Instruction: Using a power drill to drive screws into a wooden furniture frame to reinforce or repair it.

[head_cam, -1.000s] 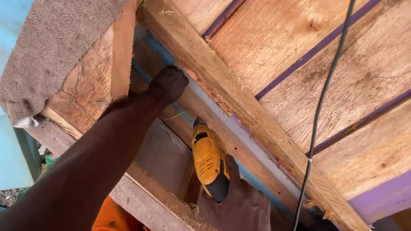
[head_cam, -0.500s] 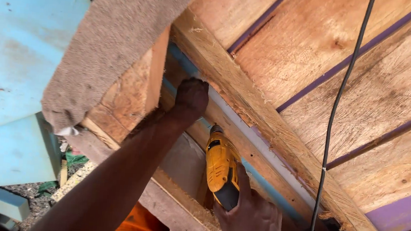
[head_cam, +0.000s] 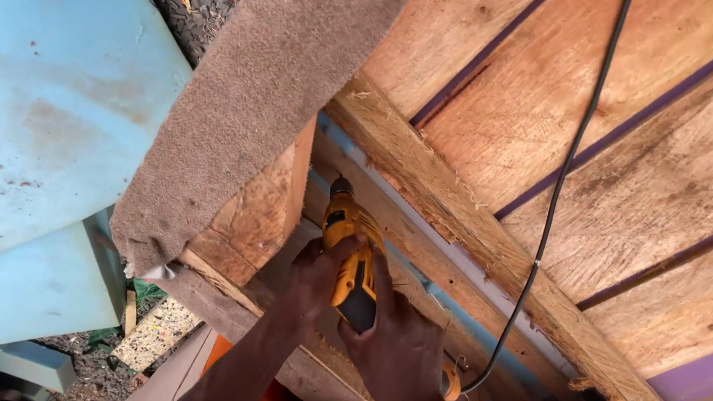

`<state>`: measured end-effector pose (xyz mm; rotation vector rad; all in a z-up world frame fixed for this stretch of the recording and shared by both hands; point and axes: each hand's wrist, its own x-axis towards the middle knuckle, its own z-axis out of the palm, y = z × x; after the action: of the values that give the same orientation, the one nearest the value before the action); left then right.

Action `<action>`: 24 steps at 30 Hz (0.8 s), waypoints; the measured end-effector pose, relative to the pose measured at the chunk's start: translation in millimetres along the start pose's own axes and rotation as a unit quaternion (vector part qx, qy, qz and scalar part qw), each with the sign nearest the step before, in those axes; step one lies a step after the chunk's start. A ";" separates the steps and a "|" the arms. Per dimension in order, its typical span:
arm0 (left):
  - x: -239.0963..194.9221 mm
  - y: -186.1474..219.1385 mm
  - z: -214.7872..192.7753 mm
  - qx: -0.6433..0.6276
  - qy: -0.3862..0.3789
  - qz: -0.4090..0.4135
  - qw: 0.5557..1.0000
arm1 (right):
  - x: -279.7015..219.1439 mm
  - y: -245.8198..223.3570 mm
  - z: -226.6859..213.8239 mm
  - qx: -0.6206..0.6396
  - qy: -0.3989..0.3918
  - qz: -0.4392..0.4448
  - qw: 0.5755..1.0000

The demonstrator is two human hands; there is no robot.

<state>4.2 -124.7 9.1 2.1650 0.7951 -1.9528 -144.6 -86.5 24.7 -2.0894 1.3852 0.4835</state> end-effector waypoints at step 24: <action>11.1 -21.7 -5.3 0.222 0.138 0.179 0.948 | 9.8 -35.6 2.3 -0.016 -0.119 0.014 0.993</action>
<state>-0.6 -100.5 4.8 2.6383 -0.0444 -1.7869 -108.0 -81.6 26.6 -1.9656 1.2767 0.7441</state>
